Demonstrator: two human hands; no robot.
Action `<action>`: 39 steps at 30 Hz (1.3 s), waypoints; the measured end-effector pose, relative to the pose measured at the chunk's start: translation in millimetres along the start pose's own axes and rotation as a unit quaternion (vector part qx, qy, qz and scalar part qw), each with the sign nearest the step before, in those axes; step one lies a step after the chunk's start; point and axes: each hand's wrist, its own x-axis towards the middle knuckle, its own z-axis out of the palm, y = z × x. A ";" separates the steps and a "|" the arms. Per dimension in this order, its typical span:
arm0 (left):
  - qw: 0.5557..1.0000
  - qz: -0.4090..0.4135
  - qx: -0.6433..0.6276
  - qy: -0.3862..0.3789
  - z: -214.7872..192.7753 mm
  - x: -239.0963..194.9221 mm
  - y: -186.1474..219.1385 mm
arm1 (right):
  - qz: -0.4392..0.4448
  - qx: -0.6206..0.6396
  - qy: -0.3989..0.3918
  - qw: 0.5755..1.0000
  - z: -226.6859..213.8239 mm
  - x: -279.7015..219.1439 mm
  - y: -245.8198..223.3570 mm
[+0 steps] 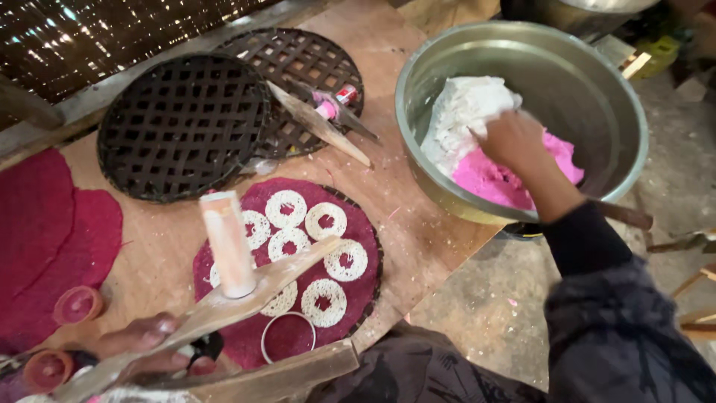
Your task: The person applies a white paste onto round mats using a wooden tool and adds pink and white paste from a bowl by hand.
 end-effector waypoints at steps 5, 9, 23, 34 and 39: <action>0.982 -0.054 -0.015 -0.180 -51.9 -9.3 22.8 | 0.034 -0.160 -0.044 0.986 30.3 -39.6 25.3; 0.962 0.023 0.250 -0.110 -62.3 -33.7 -0.7 | 0.063 -0.127 -0.051 0.989 -5.4 -31.3 42.3; 0.883 0.061 0.373 -0.277 -91.7 -59.4 -2.0 | -0.072 -0.251 0.046 0.964 21.1 156.7 -4.7; 0.942 -0.204 0.245 -0.109 -53.8 -19.2 25.1 | -0.216 -0.298 0.030 0.929 56.7 131.8 -30.9; 0.840 -0.517 -0.090 0.140 -3.1 15.1 41.6 | -0.212 -0.230 0.035 0.949 58.2 87.5 -29.7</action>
